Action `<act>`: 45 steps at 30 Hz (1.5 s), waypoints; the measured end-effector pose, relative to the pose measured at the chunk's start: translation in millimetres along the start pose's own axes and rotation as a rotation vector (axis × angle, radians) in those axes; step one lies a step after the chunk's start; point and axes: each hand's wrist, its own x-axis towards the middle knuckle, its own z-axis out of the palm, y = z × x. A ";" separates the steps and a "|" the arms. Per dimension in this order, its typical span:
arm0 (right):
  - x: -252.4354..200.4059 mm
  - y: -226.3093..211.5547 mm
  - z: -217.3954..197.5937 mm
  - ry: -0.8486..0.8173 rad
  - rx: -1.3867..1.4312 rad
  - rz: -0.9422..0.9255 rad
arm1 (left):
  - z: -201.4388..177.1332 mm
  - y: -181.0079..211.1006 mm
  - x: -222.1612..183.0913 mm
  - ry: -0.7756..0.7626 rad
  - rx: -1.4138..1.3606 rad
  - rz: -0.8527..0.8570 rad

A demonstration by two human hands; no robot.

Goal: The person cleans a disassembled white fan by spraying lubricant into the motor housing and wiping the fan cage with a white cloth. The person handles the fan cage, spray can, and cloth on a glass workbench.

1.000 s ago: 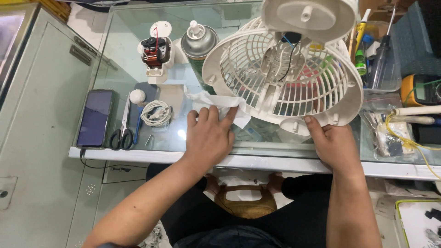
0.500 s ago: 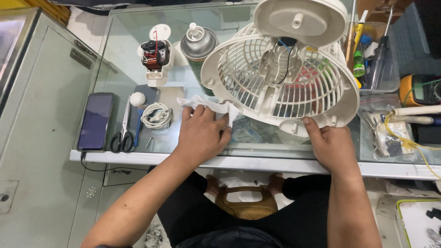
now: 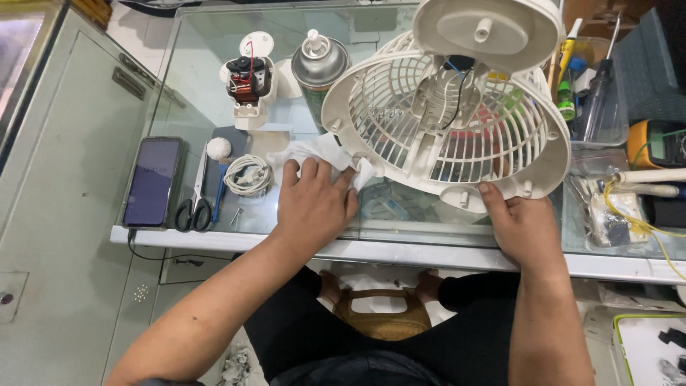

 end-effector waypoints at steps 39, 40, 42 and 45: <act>-9.2 11.0 2.1 -0.016 0.004 0.068 | -4.3 24.6 10.6 -0.150 -0.226 0.041; -9.1 11.3 2.0 -0.014 -0.019 0.060 | -3.4 22.3 9.2 -0.161 -0.177 0.048; -10.0 17.4 2.5 -0.011 -0.043 0.051 | -3.9 17.0 7.3 -0.171 -0.128 0.054; -9.9 18.9 2.9 -0.007 -0.020 0.070 | -4.5 9.4 5.4 -0.178 -0.049 0.005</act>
